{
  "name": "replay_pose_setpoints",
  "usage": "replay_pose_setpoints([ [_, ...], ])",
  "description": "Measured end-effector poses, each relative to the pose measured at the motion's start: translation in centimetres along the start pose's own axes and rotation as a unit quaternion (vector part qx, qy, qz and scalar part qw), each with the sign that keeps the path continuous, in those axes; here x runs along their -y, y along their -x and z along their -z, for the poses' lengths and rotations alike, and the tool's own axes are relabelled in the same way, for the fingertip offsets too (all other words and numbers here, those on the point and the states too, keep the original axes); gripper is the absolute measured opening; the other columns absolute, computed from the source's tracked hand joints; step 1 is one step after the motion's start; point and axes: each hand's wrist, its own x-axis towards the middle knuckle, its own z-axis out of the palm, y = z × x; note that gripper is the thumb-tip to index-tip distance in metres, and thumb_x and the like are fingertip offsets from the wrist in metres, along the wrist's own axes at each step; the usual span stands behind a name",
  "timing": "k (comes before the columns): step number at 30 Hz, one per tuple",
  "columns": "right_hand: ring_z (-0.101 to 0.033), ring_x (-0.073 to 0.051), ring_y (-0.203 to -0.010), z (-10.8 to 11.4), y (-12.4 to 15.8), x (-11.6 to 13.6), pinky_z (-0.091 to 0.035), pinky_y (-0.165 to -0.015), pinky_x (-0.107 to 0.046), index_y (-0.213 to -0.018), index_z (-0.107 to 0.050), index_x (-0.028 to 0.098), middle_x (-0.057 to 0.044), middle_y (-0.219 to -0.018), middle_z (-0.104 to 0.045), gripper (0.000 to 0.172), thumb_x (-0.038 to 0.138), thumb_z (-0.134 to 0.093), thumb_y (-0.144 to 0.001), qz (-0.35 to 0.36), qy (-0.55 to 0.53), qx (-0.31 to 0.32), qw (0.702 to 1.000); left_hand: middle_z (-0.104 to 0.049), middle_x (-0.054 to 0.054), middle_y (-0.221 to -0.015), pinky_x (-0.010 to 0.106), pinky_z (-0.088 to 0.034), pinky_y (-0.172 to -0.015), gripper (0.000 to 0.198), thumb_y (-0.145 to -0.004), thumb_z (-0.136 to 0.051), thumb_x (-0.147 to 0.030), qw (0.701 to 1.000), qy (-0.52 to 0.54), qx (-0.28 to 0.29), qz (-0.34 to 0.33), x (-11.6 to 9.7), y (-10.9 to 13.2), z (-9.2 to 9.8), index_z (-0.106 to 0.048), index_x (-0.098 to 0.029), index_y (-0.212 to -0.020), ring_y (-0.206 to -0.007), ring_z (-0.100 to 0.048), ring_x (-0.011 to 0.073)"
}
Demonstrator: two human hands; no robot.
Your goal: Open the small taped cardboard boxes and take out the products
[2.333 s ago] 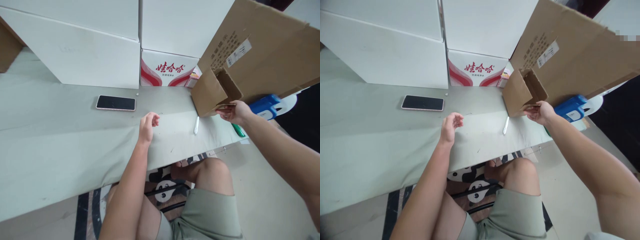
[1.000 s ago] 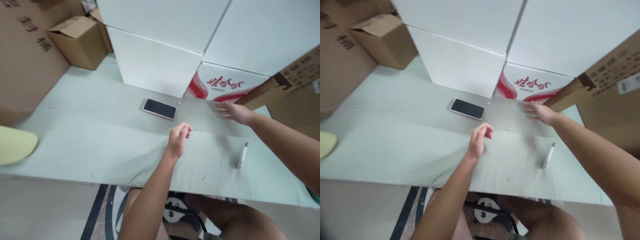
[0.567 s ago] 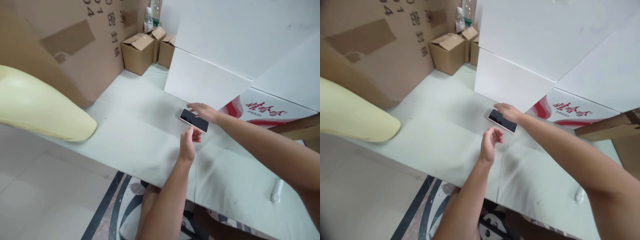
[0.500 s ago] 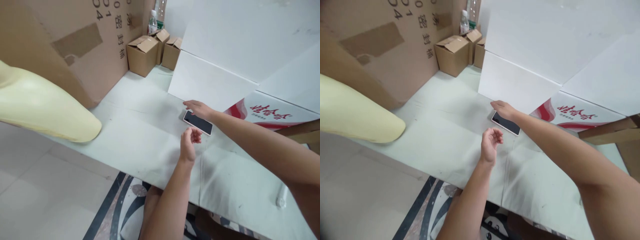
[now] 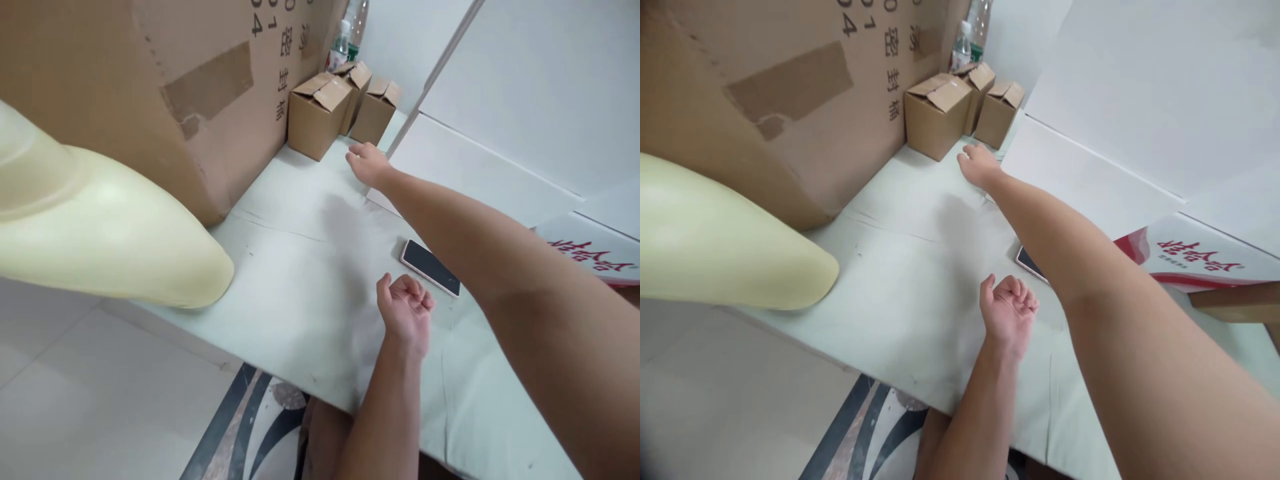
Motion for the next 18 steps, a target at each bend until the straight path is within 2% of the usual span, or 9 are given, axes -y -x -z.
replay_pose_setpoints([
  [5,-0.05,-0.033,-0.151,-0.9,-3.7,2.7,-0.033,-0.132,-0.056,-0.145,-0.059,0.013,-0.016,-0.148,-0.056,0.047,0.027,-0.043,-0.103,-0.021,0.024,-0.024,0.999,-0.03,-0.001,-0.059,0.027,-0.029,-0.062,0.055,-0.096,-0.039,-0.049,0.999,0.026,0.03,0.019,-1.2,-1.1,0.5,-0.044,-0.017,-0.051,-0.056,-0.032,0.0123],
  [9,-0.051,-0.034,-0.15,-0.7,-5.5,5.8,-0.038,-0.13,-0.056,-0.153,-0.052,0.021,-0.014,-0.158,-0.047,0.051,0.03,-0.048,-0.103,-0.021,0.025,-0.022,0.999,-0.025,-0.001,-0.056,0.027,-0.029,-0.061,0.058,-0.093,-0.043,-0.051,0.999,0.003,0.037,0.003,-2.5,-1.6,0.6,-0.03,-0.019,-0.047,-0.054,-0.028,0.0117],
  [11,-0.042,-0.035,-0.157,-0.7,-6.5,6.8,-0.037,-0.131,-0.059,-0.157,-0.048,0.023,-0.013,-0.168,-0.037,0.056,0.032,-0.054,-0.102,-0.019,0.029,-0.022,0.999,-0.025,-0.001,-0.056,0.028,-0.03,-0.061,0.06,-0.092,-0.044,-0.051,1.0,-0.008,0.029,-0.007,-3.4,-1.7,0.6,-0.022,-0.019,-0.046,-0.054,-0.027,0.0114],
  [15,-0.015,-0.039,-0.168,-1.3,-8.9,7.2,-0.024,-0.131,-0.075,-0.16,-0.043,0.027,-0.007,-0.18,-0.016,0.065,0.027,-0.061,-0.097,-0.031,0.033,-0.015,0.999,-0.028,0.0,-0.058,0.03,-0.034,-0.063,0.065,-0.089,-0.049,-0.06,0.999,-0.031,-0.004,0.018,-4.6,-1.5,0.4,-0.017,-0.02,-0.049,-0.056,-0.031,0.0119],
  [18,-0.011,-0.036,-0.169,-2.2,-9.8,6.7,-0.02,-0.133,-0.076,-0.158,-0.044,0.026,-0.002,-0.181,-0.016,0.067,0.015,-0.058,-0.094,-0.004,0.055,-0.025,0.998,-0.031,0.001,-0.06,0.031,-0.037,-0.065,0.066,-0.088,-0.05,-0.064,0.998,-0.041,-0.025,0.027,-5.1,-1.3,0.5,-0.018,-0.02,-0.051,-0.057,-0.032,0.0128],
])
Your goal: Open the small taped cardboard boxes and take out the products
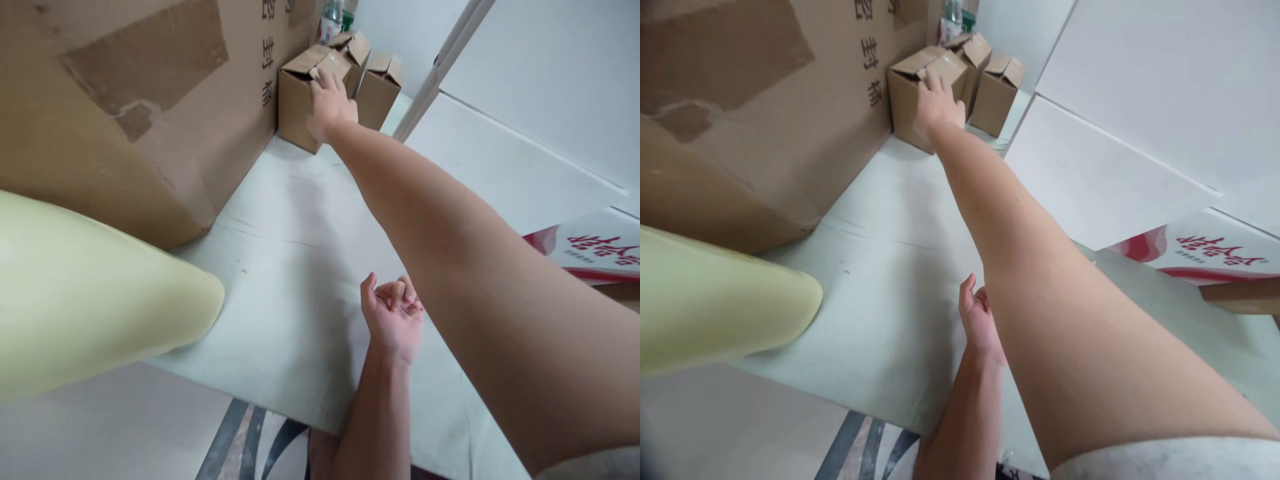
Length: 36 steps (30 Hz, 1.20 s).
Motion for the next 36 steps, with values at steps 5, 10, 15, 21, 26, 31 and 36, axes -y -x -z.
replay_pose_setpoints([
  [5,-0.024,-0.033,-0.165,0.0,1.9,-0.3,-0.021,-0.135,-0.07,-0.161,-0.04,0.03,0.001,-0.179,-0.025,0.07,0.016,-0.056,-0.094,0.003,0.032,-0.019,0.999,-0.028,0.002,-0.062,0.033,-0.035,-0.065,0.066,-0.096,-0.039,-0.061,0.999,-0.008,0.032,-0.022,-0.2,0.8,0.5,-0.016,-0.02,-0.049,-0.058,-0.031,0.0141],
  [10,-0.024,-0.027,-0.166,1.9,7.9,-0.8,-0.026,-0.136,-0.058,-0.164,-0.033,0.015,-0.005,-0.181,-0.021,0.066,0.017,-0.042,-0.1,0.034,0.095,-0.006,0.995,-0.029,0.004,-0.062,0.035,-0.033,-0.067,0.063,-0.101,-0.025,-0.048,0.988,-0.089,0.069,-0.105,0.6,1.2,0.5,-0.024,-0.019,-0.046,-0.062,-0.032,0.0163],
  [15,-0.023,-0.026,-0.168,3.9,17.1,-3.0,-0.027,-0.135,-0.052,-0.166,-0.036,0.023,-0.002,-0.181,-0.023,0.067,0.023,-0.044,-0.099,0.069,0.083,0.002,0.994,-0.032,0.003,-0.059,0.036,-0.036,-0.071,0.057,-0.101,-0.026,-0.052,0.932,-0.234,-0.007,-0.278,1.6,0.7,1.0,-0.033,-0.023,-0.053,-0.065,-0.039,0.019],
  [21,-0.042,-0.036,-0.159,8.4,33.8,-8.8,-0.029,-0.131,-0.064,-0.156,-0.053,0.039,-0.011,-0.167,-0.048,0.056,0.042,-0.044,-0.101,0.027,-0.008,-0.024,0.999,-0.048,0.004,-0.084,0.036,-0.043,-0.08,0.023,-0.096,-0.029,-0.038,0.797,-0.289,-0.19,-0.496,-0.9,2.2,1.7,-0.039,-0.025,-0.081,-0.083,-0.051,0.0215],
  [26,-0.054,-0.035,-0.149,11.0,49.1,-16.8,-0.041,-0.126,-0.062,-0.143,-0.058,0.056,-0.01,-0.152,-0.062,0.049,0.046,-0.056,-0.095,-0.14,0.03,-0.162,0.976,-0.054,0.007,-0.125,0.04,-0.042,-0.106,0.018,-0.094,-0.036,-0.036,0.732,-0.292,-0.244,-0.566,-2.8,3.3,2.2,-0.046,-0.027,-0.106,-0.127,-0.053,0.0243],
  [31,-0.064,-0.041,-0.139,10.1,59.8,-23.4,-0.046,-0.119,-0.07,-0.121,-0.075,0.03,-0.012,-0.142,-0.071,0.045,0.056,-0.063,-0.087,-0.346,-0.202,-0.303,0.865,-0.066,0.007,-0.137,0.042,-0.042,-0.116,0.045,-0.099,-0.045,-0.061,0.804,-0.447,0.11,-0.377,1.4,2.0,2.2,-0.063,-0.028,-0.123,-0.138,-0.056,0.0272],
  [36,-0.068,-0.034,-0.134,8.7,62.4,-24.6,-0.055,-0.114,-0.06,-0.129,-0.072,0.036,-0.007,-0.142,-0.072,0.059,0.078,-0.051,-0.093,-0.214,-0.42,-0.206,0.857,-0.058,0.011,-0.146,0.049,-0.041,-0.128,0.045,-0.097,-0.054,-0.061,0.749,-0.543,0.31,-0.217,9.8,2.7,0.3,-0.067,-0.027,-0.125,-0.146,-0.051,0.0305],
])
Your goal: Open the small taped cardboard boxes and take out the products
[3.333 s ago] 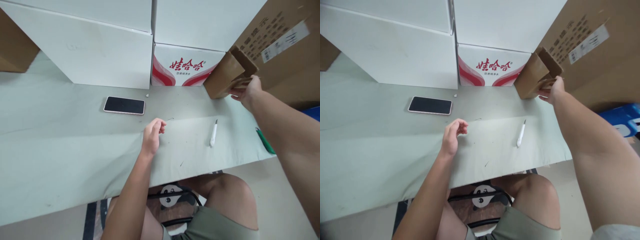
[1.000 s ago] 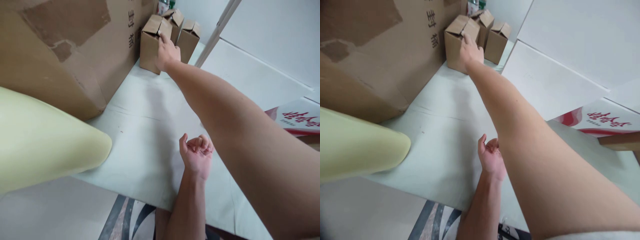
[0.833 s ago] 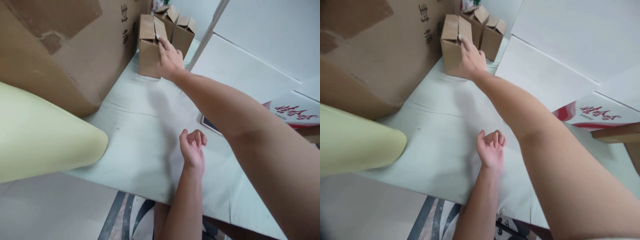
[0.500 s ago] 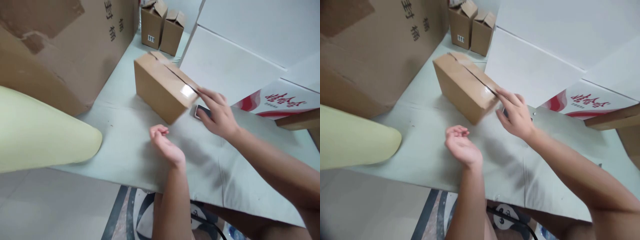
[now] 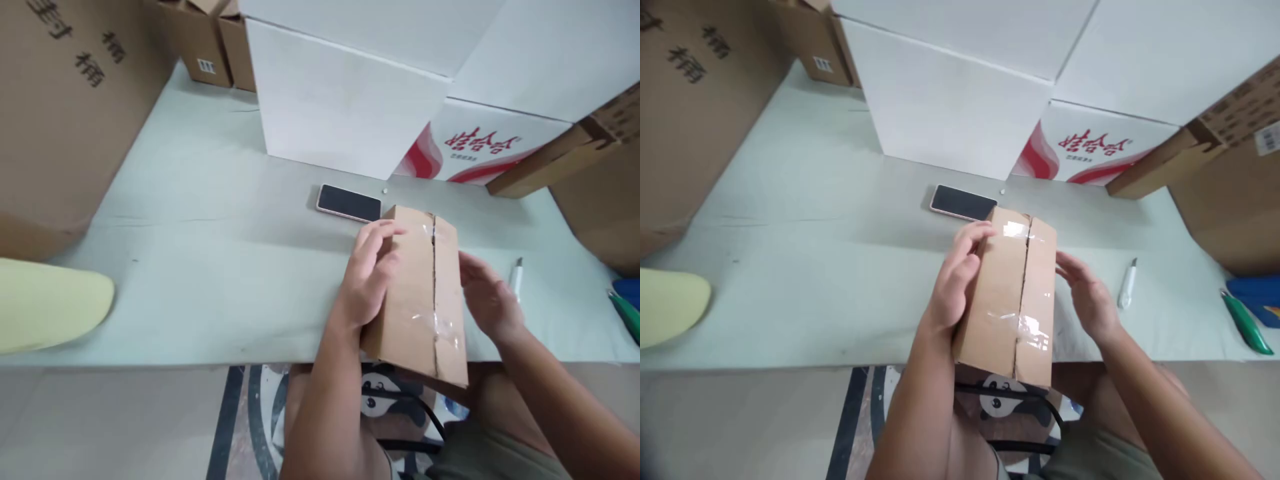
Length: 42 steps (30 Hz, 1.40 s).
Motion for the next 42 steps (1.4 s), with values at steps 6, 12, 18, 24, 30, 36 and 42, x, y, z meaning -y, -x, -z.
replay_pose_setpoints([
  [6,-0.064,-0.029,-0.137,1.8,1.4,-0.9,-0.06,-0.109,-0.05,-0.155,-0.046,0.042,-0.007,-0.156,-0.059,0.061,0.057,-0.064,-0.099,0.068,0.046,0.04,0.996,-0.042,0.012,-0.165,0.06,-0.033,-0.133,0.051,-0.091,-0.067,-0.059,0.986,-0.103,0.132,0.015,2.5,-0.6,-4.8,-0.07,-0.026,-0.131,-0.159,-0.037,0.0397],
  [12,-0.048,-0.033,-0.153,7.4,2.3,-2.0,-0.048,-0.122,-0.057,-0.162,-0.023,0.045,-0.009,-0.166,-0.041,0.087,0.075,-0.064,-0.091,0.106,0.019,-0.055,0.993,-0.042,0.005,-0.174,0.057,-0.045,-0.126,0.062,-0.083,-0.077,-0.062,0.959,0.01,0.264,0.105,6.8,-4.0,-8.9,-0.067,-0.036,-0.139,-0.16,-0.04,0.0391],
  [18,-0.068,-0.029,-0.12,10.4,2.2,-2.3,-0.056,-0.106,-0.051,-0.133,-0.056,0.03,-0.01,-0.131,-0.068,0.056,0.07,-0.06,-0.094,0.051,0.003,-0.088,0.995,-0.065,0.004,-0.154,0.051,-0.052,-0.121,0.057,-0.08,-0.083,-0.058,0.952,0.009,0.224,0.21,5.2,-5.4,-12.3,-0.074,-0.037,-0.132,-0.147,-0.058,0.035],
  [24,-0.067,-0.025,-0.106,10.5,1.3,-1.7,-0.054,-0.092,-0.043,-0.111,-0.067,0.022,-0.01,-0.113,-0.073,0.035,0.048,-0.053,-0.094,-0.016,-0.045,-0.065,0.997,-0.06,0.002,-0.16,0.058,-0.064,-0.103,0.097,-0.04,-0.098,-0.072,0.967,-0.033,0.178,0.182,1.8,-1.3,-6.2,-0.073,-0.048,-0.13,-0.138,-0.065,0.0426],
  [30,-0.062,-0.024,-0.101,10.6,1.2,-0.7,-0.051,-0.089,-0.041,-0.104,-0.063,0.02,-0.01,-0.108,-0.07,0.032,0.045,-0.048,-0.089,-0.03,-0.046,-0.07,0.996,-0.076,0.007,-0.131,0.036,-0.065,-0.091,0.102,-0.034,-0.101,-0.071,0.976,-0.119,-0.005,0.18,2.9,2.5,-4.5,-0.076,-0.034,-0.126,-0.118,-0.074,0.032],
  [36,-0.062,-0.022,-0.087,10.8,2.0,-0.8,-0.051,-0.083,-0.039,-0.094,-0.062,0.021,-0.006,-0.089,-0.067,0.03,0.047,-0.047,-0.089,-0.031,-0.052,-0.095,0.994,-0.076,0.002,-0.099,0.027,-0.06,-0.076,0.056,-0.066,-0.092,-0.067,0.982,-0.091,-0.147,0.082,4.2,0.8,-8.6,-0.075,-0.025,-0.1,-0.083,-0.072,0.0163],
  [42,-0.055,-0.017,-0.066,12.8,2.0,-1.9,-0.041,-0.066,-0.032,-0.087,-0.067,0.022,-0.001,-0.07,-0.061,0.019,0.04,-0.062,-0.087,-0.06,0.11,-0.127,0.984,-0.069,0.001,-0.136,0.036,-0.055,-0.104,0.057,-0.084,-0.074,-0.064,0.994,-0.068,-0.079,-0.024,5.0,0.3,-9.4,-0.064,-0.039,-0.134,-0.122,-0.067,0.0218],
])
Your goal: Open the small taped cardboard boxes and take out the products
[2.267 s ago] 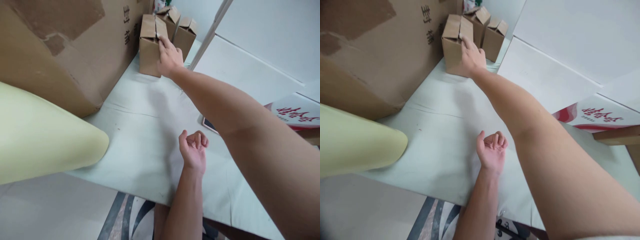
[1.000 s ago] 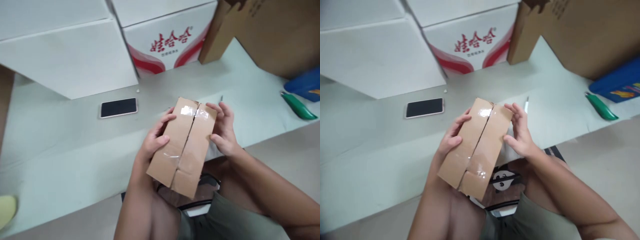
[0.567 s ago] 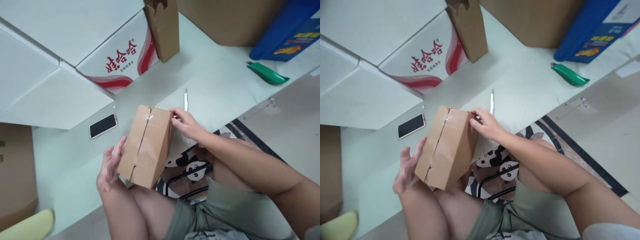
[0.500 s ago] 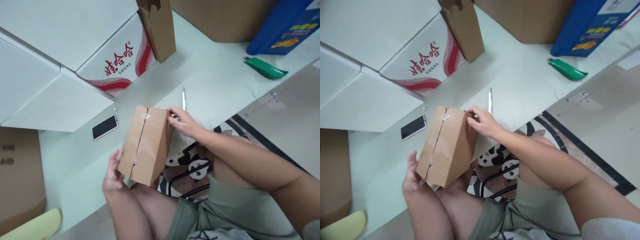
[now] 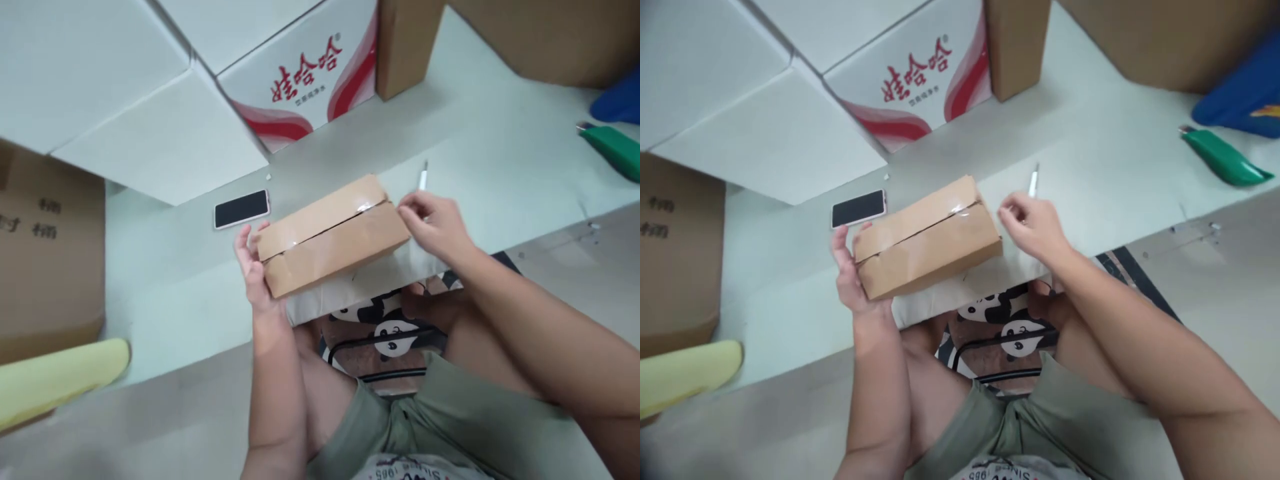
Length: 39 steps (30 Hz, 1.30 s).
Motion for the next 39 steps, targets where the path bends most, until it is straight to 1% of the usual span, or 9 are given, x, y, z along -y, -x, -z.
replay_pose_setpoints([
  [4,-0.041,-0.015,-0.066,1.2,-2.2,-1.5,-0.03,-0.068,-0.034,-0.102,-0.073,0.023,0.0,-0.077,-0.049,0.022,0.029,-0.073,-0.08,-0.093,0.206,-0.095,0.969,-0.059,0.003,-0.151,0.042,-0.048,-0.115,0.067,-0.078,-0.083,-0.061,0.995,-0.064,0.063,-0.032,0.0,0.6,0.5,-0.06,-0.04,-0.137,-0.139,-0.057,0.028],
  [12,-0.029,-0.012,-0.063,1.0,-3.3,0.8,-0.024,-0.071,-0.037,-0.078,-0.057,0.023,0.003,-0.071,-0.043,0.021,0.013,-0.073,-0.069,-0.173,0.292,-0.032,0.94,-0.05,0.006,-0.157,0.045,-0.049,-0.114,0.059,-0.084,-0.079,-0.054,0.988,-0.078,0.129,0.019,-1.9,1.8,1.5,-0.057,-0.036,-0.136,-0.142,-0.053,0.0321],
  [17,-0.043,-0.014,-0.055,0.9,-4.1,-1.4,-0.031,-0.061,-0.035,-0.089,-0.059,0.027,0.002,-0.066,-0.053,0.028,0.02,-0.064,-0.063,-0.176,0.071,-0.109,0.976,-0.06,0.006,-0.132,0.04,-0.057,-0.094,0.055,-0.087,-0.073,-0.052,0.991,-0.071,0.111,0.005,-1.7,2.0,1.1,-0.054,-0.033,-0.135,-0.112,-0.063,0.026],
  [20,-0.035,-0.014,-0.047,1.7,-6.4,-4.2,-0.024,-0.052,-0.033,-0.08,-0.048,0.031,0.005,-0.056,-0.041,0.028,0.033,-0.06,-0.055,-0.139,-0.123,-0.098,0.978,-0.062,0.007,-0.125,0.039,-0.057,-0.09,0.053,-0.086,-0.071,-0.048,0.992,-0.087,0.096,-0.007,-1.5,2.2,0.9,-0.054,-0.03,-0.133,-0.106,-0.063,0.0252],
  [24,-0.018,-0.011,-0.047,3.1,-8.4,-5.9,-0.021,-0.052,-0.033,-0.067,-0.034,0.031,0.007,-0.055,-0.022,0.029,0.046,-0.054,-0.052,-0.065,-0.191,-0.1,0.974,-0.062,0.009,-0.127,0.043,-0.054,-0.099,0.05,-0.085,-0.072,-0.043,0.989,-0.121,0.071,-0.055,-1.5,2.5,0.7,-0.056,-0.029,-0.13,-0.111,-0.062,0.0267],
  [28,-0.034,-0.015,-0.055,3.9,-5.8,-4.4,-0.031,-0.061,-0.036,-0.071,-0.052,0.03,-0.001,-0.067,-0.04,0.025,0.046,-0.058,-0.053,-0.019,-0.212,-0.108,0.971,-0.063,0.01,-0.123,0.046,-0.054,-0.1,0.041,-0.086,-0.07,-0.042,0.981,-0.152,0.054,-0.106,-1.5,2.4,0.5,-0.058,-0.027,-0.123,-0.111,-0.062,0.0277],
  [33,-0.062,-0.027,-0.084,3.3,-1.8,-1.1,-0.035,-0.071,-0.039,-0.1,-0.07,0.035,-0.01,-0.122,-0.068,0.034,0.038,-0.056,-0.069,-0.015,-0.213,-0.109,0.971,-0.064,0.01,-0.118,0.045,-0.057,-0.096,0.036,-0.087,-0.069,-0.043,0.974,-0.157,0.055,-0.151,-1.4,2.1,0.3,-0.058,-0.026,-0.117,-0.108,-0.063,0.0271],
  [36,-0.051,-0.019,-0.061,3.0,-1.7,0.7,-0.035,-0.063,-0.036,-0.08,-0.061,0.031,-0.006,-0.093,-0.066,0.016,0.041,-0.06,-0.067,0.001,-0.216,-0.117,0.969,-0.064,0.01,-0.116,0.046,-0.056,-0.096,0.033,-0.088,-0.069,-0.04,0.971,-0.159,0.055,-0.17,-1.3,2.0,0.1,-0.058,-0.026,-0.115,-0.108,-0.063,0.0279],
  [39,-0.023,-0.01,-0.044,2.5,-1.4,3.6,-0.025,-0.048,-0.029,-0.065,-0.039,0.026,0.005,-0.058,-0.031,0.036,0.052,-0.063,-0.065,0.053,-0.275,-0.155,0.947,-0.063,0.01,-0.114,0.048,-0.056,-0.096,0.034,-0.087,-0.067,-0.038,0.966,-0.163,0.055,-0.191,-1.1,2.3,-0.2,-0.058,-0.025,-0.117,-0.108,-0.063,0.0292],
])
